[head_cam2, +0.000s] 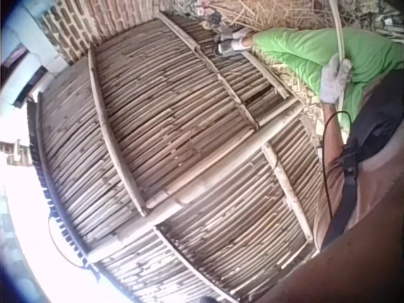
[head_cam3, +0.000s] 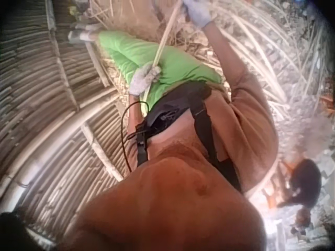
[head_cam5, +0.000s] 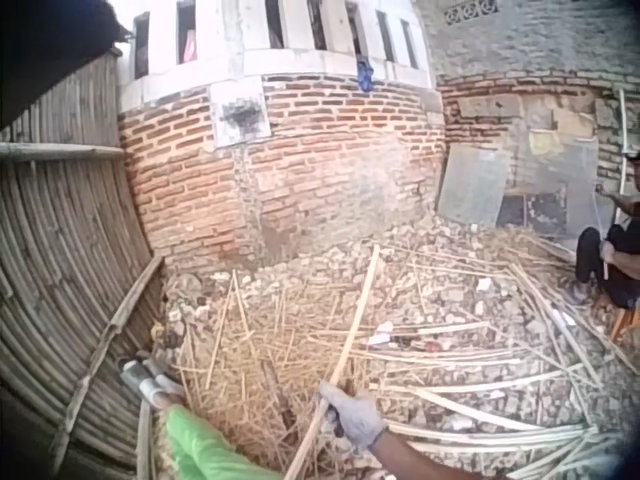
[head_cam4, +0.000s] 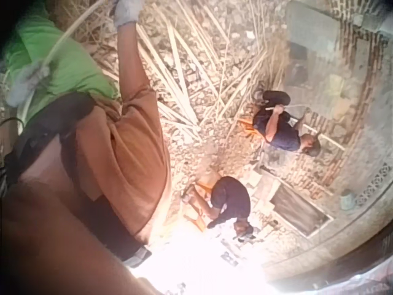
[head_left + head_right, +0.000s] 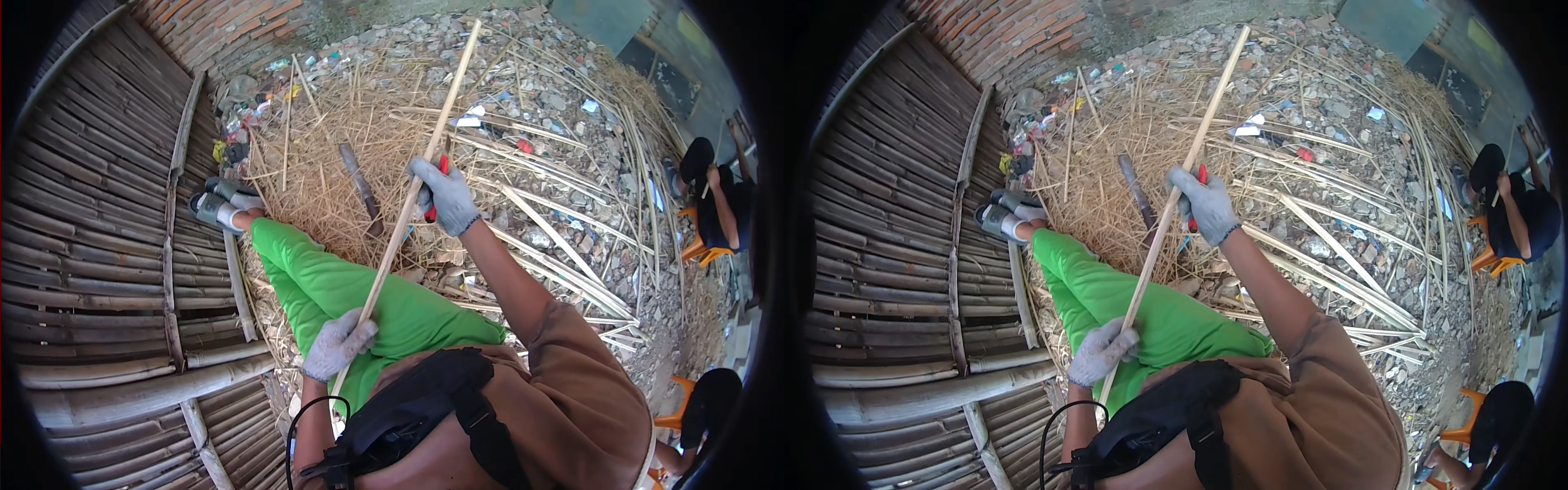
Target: The person shaves a long bamboo strip using a small blade, repeatedly running the tool along the length of the material to smooth it.
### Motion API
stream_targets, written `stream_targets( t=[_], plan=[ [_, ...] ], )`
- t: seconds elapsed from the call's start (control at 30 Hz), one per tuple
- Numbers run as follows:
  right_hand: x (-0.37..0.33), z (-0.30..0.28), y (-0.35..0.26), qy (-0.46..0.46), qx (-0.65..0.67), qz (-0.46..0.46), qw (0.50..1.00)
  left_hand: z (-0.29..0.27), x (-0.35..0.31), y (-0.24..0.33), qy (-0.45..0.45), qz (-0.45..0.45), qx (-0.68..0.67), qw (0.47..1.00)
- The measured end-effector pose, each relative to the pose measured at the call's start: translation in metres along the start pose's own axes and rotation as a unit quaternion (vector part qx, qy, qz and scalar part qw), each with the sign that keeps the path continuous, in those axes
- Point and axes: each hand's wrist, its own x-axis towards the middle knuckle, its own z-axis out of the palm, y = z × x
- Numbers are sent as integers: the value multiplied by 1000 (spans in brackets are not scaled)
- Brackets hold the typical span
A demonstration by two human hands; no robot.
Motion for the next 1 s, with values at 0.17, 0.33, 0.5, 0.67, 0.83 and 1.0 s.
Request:
stream_targets(
  t=[0.17,0.33,0.5,0.67,0.83,1.0],
  plan=[
    [25,-23,-1,171,-2,0,985,-4,-20,-28,71,59,282,955],
    [37,-78,12,249,-6,-11,969,-9,-44,-82,200,38,404,892],
    [43,-119,22,274,36,-33,960,-10,-68,-101,236,62,372,896],
    [73,-194,-5,277,76,-77,955,-51,-94,-121,87,-61,80,991],
    [110,-238,-21,278,-51,-83,956,-81,-131,-121,105,-59,80,989],
    [129,-252,-9,347,-246,-110,898,-110,-131,-158,224,56,410,882]
  ],
)
